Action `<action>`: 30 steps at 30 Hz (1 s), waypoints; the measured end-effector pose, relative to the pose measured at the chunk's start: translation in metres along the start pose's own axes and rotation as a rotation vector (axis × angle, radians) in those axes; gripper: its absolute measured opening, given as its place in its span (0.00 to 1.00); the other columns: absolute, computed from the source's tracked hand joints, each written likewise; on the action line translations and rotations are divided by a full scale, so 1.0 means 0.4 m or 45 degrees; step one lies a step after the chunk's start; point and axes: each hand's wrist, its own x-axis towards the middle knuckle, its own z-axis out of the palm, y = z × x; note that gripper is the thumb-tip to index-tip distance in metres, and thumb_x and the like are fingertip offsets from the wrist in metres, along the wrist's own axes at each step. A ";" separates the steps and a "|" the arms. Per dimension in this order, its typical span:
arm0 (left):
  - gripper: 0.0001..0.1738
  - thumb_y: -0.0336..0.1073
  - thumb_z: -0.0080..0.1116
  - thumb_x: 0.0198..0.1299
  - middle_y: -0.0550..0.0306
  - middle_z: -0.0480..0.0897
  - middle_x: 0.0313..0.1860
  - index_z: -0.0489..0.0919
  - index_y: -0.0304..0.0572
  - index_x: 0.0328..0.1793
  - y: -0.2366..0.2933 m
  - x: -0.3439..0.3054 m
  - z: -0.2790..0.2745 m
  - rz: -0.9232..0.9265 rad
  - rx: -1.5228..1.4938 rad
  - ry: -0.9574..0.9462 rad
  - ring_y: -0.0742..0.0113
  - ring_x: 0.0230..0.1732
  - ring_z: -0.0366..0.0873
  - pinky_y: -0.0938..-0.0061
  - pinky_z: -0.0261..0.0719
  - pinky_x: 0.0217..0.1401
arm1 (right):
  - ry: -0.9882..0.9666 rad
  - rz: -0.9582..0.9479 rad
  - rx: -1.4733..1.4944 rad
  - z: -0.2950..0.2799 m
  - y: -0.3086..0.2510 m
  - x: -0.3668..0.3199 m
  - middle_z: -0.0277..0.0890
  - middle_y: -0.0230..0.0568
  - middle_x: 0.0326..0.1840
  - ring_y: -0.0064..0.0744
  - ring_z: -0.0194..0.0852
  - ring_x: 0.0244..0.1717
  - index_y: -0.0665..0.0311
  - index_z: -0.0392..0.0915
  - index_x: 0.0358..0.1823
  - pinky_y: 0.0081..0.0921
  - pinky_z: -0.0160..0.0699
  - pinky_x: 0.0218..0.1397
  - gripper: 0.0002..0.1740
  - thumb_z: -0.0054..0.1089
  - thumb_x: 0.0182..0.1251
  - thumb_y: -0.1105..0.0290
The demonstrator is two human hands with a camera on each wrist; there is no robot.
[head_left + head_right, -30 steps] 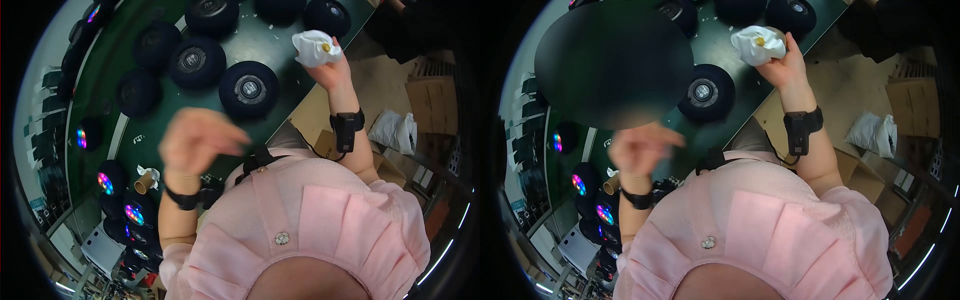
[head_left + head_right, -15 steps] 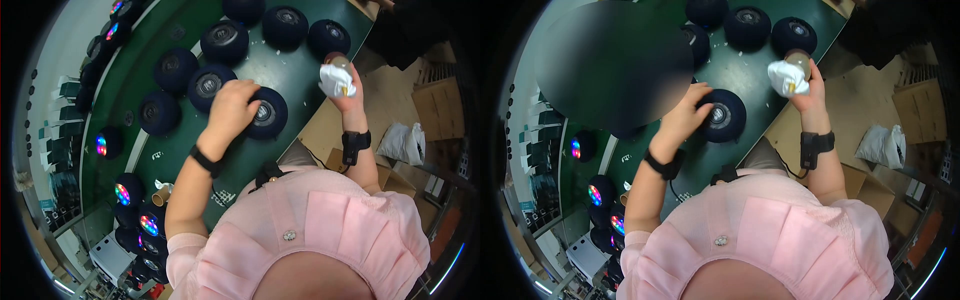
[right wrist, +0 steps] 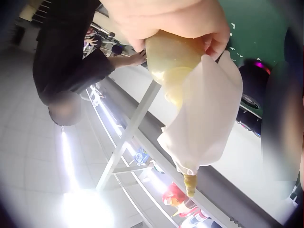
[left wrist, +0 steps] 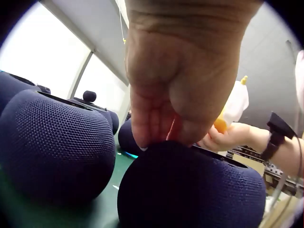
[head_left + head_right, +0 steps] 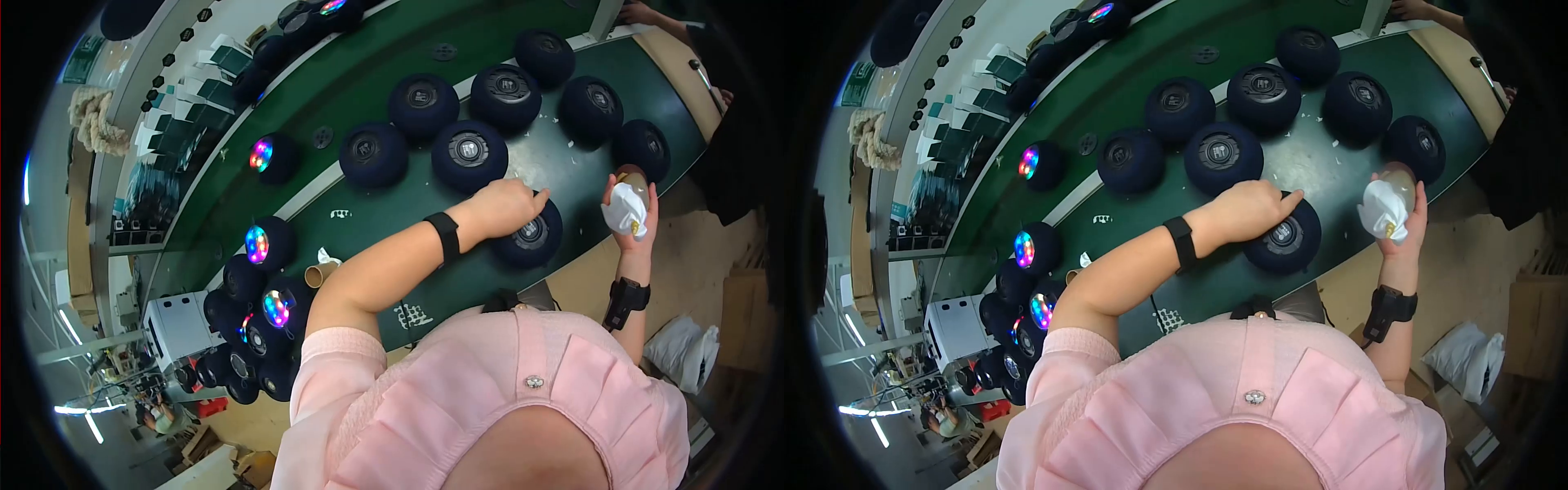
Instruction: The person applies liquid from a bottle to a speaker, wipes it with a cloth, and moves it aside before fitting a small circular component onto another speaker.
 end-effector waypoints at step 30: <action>0.31 0.51 0.67 0.46 0.53 0.78 0.52 0.76 0.41 0.53 -0.651 -0.767 -0.136 -2.086 -1.385 2.074 0.59 0.51 0.74 0.58 0.68 0.55 | 0.181 0.092 0.425 0.051 0.086 0.018 0.69 0.51 0.47 0.43 0.70 0.50 0.70 0.69 0.51 0.33 0.75 0.51 0.29 0.59 0.56 0.54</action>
